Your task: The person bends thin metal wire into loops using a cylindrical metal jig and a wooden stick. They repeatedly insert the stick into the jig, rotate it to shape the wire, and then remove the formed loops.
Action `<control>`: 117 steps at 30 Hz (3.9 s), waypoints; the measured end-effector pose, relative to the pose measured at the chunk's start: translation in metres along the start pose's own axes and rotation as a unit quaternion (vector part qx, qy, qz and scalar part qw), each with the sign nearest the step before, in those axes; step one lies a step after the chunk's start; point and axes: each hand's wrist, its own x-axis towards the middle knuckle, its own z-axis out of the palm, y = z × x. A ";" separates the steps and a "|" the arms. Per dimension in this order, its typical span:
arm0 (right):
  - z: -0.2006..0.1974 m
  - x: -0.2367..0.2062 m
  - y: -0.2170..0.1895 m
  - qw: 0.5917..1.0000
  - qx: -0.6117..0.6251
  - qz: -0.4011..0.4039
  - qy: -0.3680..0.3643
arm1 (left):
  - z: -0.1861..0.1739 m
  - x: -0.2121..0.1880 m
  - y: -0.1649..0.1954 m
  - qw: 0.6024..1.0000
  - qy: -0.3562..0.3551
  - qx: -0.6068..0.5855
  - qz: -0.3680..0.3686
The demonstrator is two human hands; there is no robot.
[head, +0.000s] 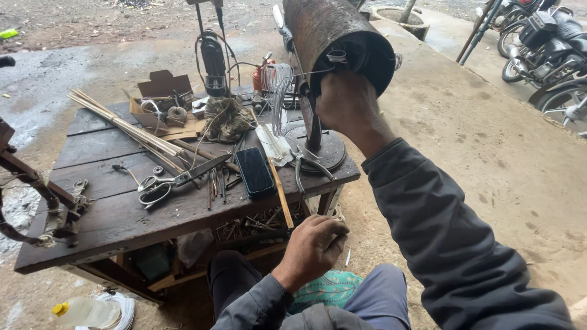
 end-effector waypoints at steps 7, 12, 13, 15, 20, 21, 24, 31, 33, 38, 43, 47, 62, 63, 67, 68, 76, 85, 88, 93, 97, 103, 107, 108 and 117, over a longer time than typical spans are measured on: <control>-0.010 0.013 -0.001 0.992 0.057 0.026 -0.108 | 0.007 -0.002 0.001 0.999 0.003 0.001 0.033; -0.004 0.017 0.004 0.992 0.043 -0.007 -0.121 | 0.012 -0.003 0.002 0.999 -0.045 -0.017 -0.005; -0.002 0.019 0.006 0.991 0.045 -0.016 -0.126 | 0.013 -0.003 0.003 0.999 -0.050 -0.012 0.005; 0.002 0.026 0.007 0.990 0.048 -0.027 -0.128 | 0.018 -0.002 0.005 0.998 -0.054 -0.003 0.024; 0.010 0.046 0.006 0.984 0.103 0.054 -0.139 | 0.027 -0.001 0.011 0.995 -0.094 -0.022 -0.001; 0.010 0.048 0.007 0.983 0.127 0.058 -0.119 | 0.029 -0.001 0.012 0.995 -0.100 -0.027 -0.005; 0.010 0.050 0.005 0.986 0.108 0.059 -0.112 | 0.031 -0.002 0.012 0.991 -0.125 -0.036 -0.014; 0.012 0.050 0.005 0.984 0.074 0.037 -0.159 | 0.032 -0.003 0.014 0.990 -0.137 -0.037 -0.005; 0.013 0.052 0.007 0.981 0.092 0.044 -0.163 | 0.033 -0.003 0.016 0.990 -0.138 -0.036 0.002; 0.015 0.063 0.012 0.983 0.097 0.034 -0.155 | 0.035 -0.003 0.019 0.989 -0.144 -0.036 0.005; 0.011 0.064 0.007 0.976 0.025 0.009 -0.217 | 0.037 -0.008 0.017 0.989 -0.139 -0.034 0.024; 0.004 0.053 0.006 0.982 0.021 0.005 -0.187 | 0.041 -0.014 0.018 0.989 -0.142 -0.043 0.028; 0.012 0.067 0.015 0.971 -0.140 -0.170 -0.093 | 0.025 -0.028 0.014 0.987 -0.148 -0.051 0.018; 0.009 0.064 0.014 0.971 -0.147 -0.167 -0.089 | 0.024 -0.029 0.012 0.987 -0.152 -0.050 0.016; 0.000 0.052 0.002 0.996 -0.035 0.006 -0.087 | 0.024 -0.033 0.008 0.987 -0.152 -0.049 0.019; -0.001 0.049 0.002 0.995 -0.031 0.010 -0.090 | 0.023 -0.034 0.008 0.987 -0.148 -0.051 0.022; 0.018 0.057 0.039 0.954 -0.182 -0.215 -0.107 | 0.029 -0.036 0.007 0.980 -0.191 -0.055 0.009; 0.031 0.068 0.054 0.938 -0.218 -0.264 -0.057 | 0.030 -0.041 0.004 0.980 -0.191 -0.050 0.017; 0.030 0.067 0.042 0.960 -0.172 -0.201 -0.089 | 0.031 -0.043 0.005 0.979 -0.195 -0.052 0.007; 0.026 0.058 0.030 0.998 -0.010 -0.030 -0.061 | 0.030 -0.044 0.006 0.981 -0.187 -0.056 0.014; 0.029 0.050 0.026 0.997 0.062 0.015 0.042 | 0.030 -0.047 0.007 0.980 -0.187 -0.064 0.017; 0.054 0.025 0.026 0.964 0.155 -0.007 0.217 | 0.030 -0.051 0.003 0.983 -0.177 -0.049 0.018; 0.069 0.018 0.037 0.951 0.076 -0.083 0.287 | 0.032 -0.052 -0.001 0.983 -0.177 -0.054 0.009; 0.070 0.018 0.042 0.948 0.071 -0.105 0.292 | 0.033 -0.052 -0.001 0.982 -0.181 -0.058 0.002; 0.064 0.015 0.051 0.943 0.110 -0.173 0.262 | 0.039 -0.054 -0.001 0.976 -0.209 -0.069 0.002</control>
